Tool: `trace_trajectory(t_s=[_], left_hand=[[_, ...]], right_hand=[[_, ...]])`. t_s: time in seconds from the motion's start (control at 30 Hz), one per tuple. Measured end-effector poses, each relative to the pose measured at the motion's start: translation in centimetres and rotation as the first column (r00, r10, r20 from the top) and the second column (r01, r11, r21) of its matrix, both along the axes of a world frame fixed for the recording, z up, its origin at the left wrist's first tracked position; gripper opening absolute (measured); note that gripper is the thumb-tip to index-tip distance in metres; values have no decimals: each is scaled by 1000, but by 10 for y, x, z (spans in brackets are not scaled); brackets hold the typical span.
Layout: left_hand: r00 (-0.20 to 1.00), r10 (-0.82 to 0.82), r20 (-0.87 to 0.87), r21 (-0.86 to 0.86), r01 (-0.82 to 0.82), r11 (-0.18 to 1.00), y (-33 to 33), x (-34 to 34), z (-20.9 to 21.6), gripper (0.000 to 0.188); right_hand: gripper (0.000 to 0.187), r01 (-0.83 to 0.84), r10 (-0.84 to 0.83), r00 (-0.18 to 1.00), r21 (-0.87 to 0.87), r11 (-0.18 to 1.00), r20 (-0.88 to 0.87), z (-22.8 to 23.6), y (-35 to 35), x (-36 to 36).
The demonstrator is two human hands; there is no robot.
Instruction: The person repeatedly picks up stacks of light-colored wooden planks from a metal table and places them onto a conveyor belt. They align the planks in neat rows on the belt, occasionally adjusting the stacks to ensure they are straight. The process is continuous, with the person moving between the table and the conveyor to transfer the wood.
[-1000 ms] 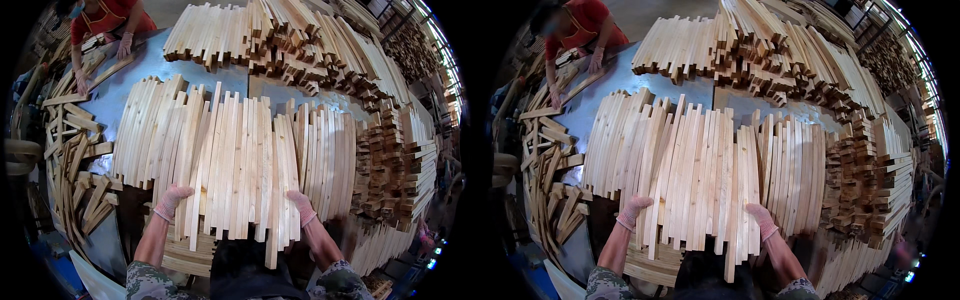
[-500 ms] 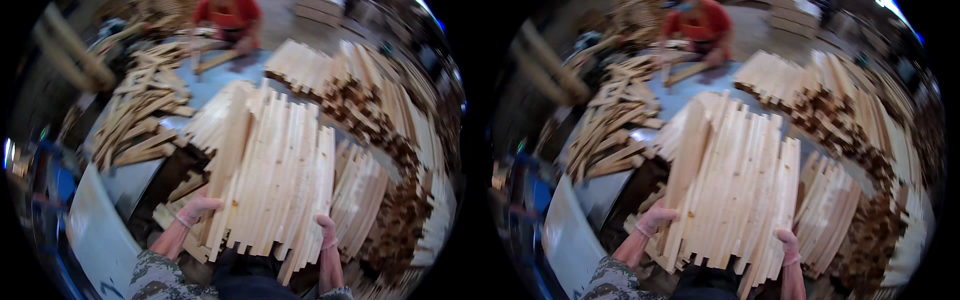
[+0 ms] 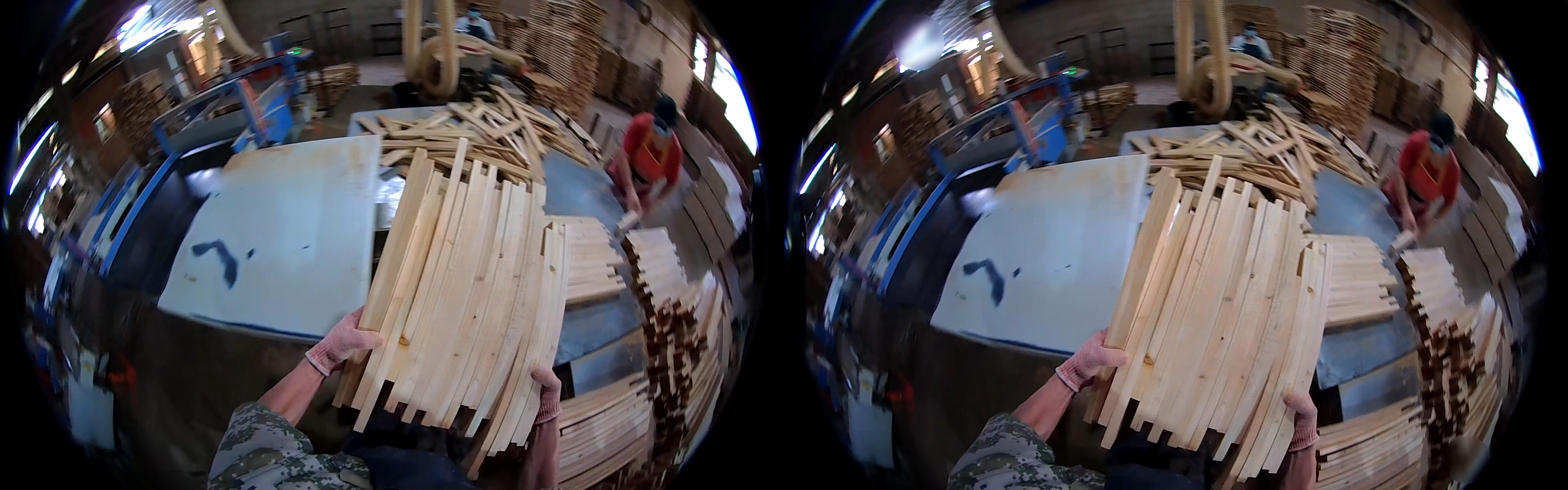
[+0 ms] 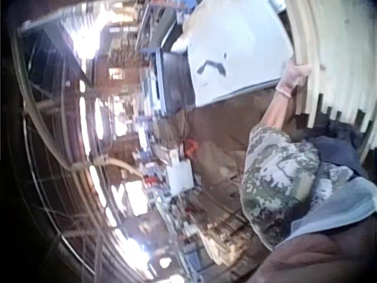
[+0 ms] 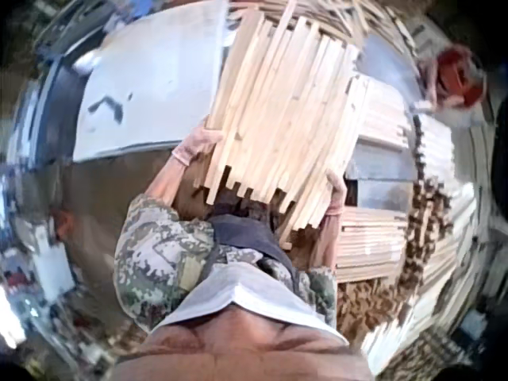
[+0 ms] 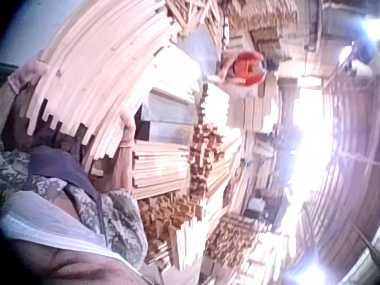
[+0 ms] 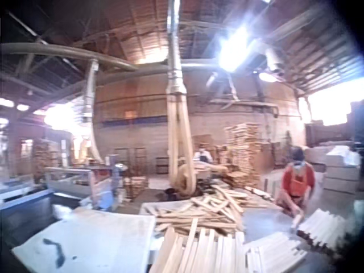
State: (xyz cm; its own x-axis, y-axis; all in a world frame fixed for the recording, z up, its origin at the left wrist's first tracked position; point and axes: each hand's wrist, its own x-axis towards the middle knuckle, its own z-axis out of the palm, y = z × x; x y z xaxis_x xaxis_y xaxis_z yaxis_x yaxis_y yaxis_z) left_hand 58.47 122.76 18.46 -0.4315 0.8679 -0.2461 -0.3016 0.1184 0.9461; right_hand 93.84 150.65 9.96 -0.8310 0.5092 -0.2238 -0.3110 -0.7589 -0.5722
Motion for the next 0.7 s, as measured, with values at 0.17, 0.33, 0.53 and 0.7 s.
trace_trajectory(t_s=[0.17, 0.33, 0.53, 0.7], left_hand=[[966, 214, 142, 109, -230, 967, -140, -28, -30, 87], [886, 417, 204, 92, -442, 892, -262, -67, -30, 72], [768, 413, 490, -97, -422, 901, -406, -174, -71, 65], [782, 463, 417, -139, -448, 883, -461, -258, -56, 55]], right_hand=[[84, -317, 317, 948, -13, 948, 20, 28, -47, -112], [65, -472, 481, 862, -92, 877, 161, 28, -123, -226], [51, -541, 480, 801, 88, 836, 358, -14, -232, -354], [52, -438, 307, 835, 213, 873, 457, -36, -292, -432]])
